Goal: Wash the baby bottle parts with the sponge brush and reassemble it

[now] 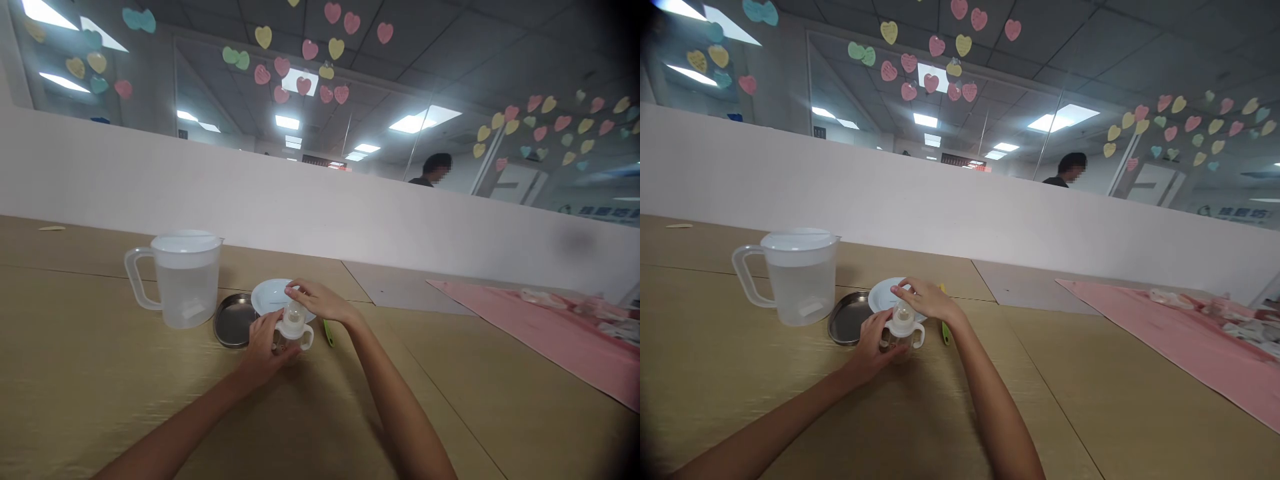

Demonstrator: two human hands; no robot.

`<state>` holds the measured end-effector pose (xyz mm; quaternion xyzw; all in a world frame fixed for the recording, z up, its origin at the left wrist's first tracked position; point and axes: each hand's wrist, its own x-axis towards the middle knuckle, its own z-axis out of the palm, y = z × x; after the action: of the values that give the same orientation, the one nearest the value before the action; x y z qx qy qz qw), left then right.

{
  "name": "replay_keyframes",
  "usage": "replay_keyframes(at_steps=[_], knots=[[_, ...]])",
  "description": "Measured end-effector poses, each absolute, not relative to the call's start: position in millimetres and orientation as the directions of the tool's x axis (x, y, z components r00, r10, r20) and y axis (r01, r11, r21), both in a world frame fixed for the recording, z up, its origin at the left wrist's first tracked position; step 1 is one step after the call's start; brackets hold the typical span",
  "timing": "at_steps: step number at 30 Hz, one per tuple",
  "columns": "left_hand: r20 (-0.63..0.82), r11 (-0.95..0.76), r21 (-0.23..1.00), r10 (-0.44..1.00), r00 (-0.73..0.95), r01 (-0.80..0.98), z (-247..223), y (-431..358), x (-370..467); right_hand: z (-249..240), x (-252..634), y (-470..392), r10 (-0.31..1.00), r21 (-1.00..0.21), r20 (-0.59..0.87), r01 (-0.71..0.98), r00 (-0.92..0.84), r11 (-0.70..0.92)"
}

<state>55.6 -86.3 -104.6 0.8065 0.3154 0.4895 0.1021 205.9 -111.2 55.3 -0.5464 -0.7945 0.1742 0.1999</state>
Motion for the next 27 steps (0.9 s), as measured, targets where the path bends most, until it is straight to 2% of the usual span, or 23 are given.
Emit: replay_keyframes(at_steps=[6,12,27], knots=[[0.725,-0.779,0.46,0.607,0.326,0.427,-108.3,-85.0,56.4,58.5,209.2,-115.1,0.923,-0.501,0.088,0.784,-0.374,0.365],[0.741,-0.778,0.432,0.595,0.312,0.456,-111.4,-84.2,56.2,56.4,216.0,-115.8,0.914,-0.487,-0.056,0.81,-0.401,0.326],[0.737,-0.748,0.469,0.624,0.26,0.469,-113.7,-83.6,59.5,51.6,214.0,-113.0,0.921,-0.422,0.046,0.828,-0.388,0.37]])
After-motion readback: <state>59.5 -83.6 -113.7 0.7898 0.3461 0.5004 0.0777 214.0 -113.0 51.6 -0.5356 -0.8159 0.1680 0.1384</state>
